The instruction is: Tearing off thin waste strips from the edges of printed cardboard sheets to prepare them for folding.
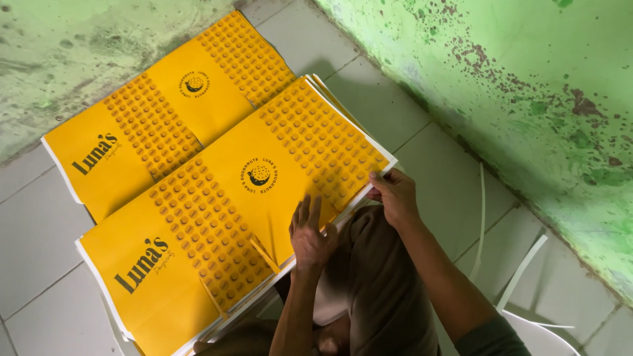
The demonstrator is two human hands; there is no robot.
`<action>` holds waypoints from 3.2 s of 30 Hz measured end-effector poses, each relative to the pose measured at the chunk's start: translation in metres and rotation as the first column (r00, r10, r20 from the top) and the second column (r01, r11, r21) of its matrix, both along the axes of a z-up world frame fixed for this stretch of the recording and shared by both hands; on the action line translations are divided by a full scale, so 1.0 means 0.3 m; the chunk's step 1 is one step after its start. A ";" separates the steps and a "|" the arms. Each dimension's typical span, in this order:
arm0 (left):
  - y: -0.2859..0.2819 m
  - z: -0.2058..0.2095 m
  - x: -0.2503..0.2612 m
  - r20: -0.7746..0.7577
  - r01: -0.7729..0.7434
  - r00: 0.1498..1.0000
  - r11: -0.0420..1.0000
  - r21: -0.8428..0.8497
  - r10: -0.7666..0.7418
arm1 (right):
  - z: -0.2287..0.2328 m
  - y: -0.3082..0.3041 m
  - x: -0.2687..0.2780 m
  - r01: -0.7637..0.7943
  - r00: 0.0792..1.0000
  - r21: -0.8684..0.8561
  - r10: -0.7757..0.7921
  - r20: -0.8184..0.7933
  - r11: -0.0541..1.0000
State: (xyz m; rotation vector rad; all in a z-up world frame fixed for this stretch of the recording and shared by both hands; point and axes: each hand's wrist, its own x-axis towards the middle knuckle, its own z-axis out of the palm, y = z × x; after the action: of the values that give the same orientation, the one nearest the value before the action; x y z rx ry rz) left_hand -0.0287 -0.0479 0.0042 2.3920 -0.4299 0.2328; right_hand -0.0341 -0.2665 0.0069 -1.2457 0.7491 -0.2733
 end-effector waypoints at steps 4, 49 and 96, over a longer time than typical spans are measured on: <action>-0.108 0.102 0.056 -0.017 0.049 0.999 0.998 -0.038 -0.050 | 0.056 0.031 -0.003 -0.057 0.998 -0.042 0.058 0.014 0.997; -0.176 -0.135 0.032 0.418 -0.122 0.908 0.960 0.251 0.006 | 0.005 -0.039 -0.068 -0.293 0.954 -0.213 0.299 -0.003 0.932; -0.147 -0.234 0.048 -0.066 -0.015 0.997 0.979 0.201 0.029 | -0.347 -0.310 0.321 -0.642 0.765 -0.252 0.580 -0.280 0.724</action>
State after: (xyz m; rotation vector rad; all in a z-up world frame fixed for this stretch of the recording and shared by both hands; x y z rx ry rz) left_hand -0.0142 -0.0921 -0.0660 2.5952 -0.4117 0.1207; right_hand 0.0623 -0.3595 -0.0973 -1.7960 0.4042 0.2857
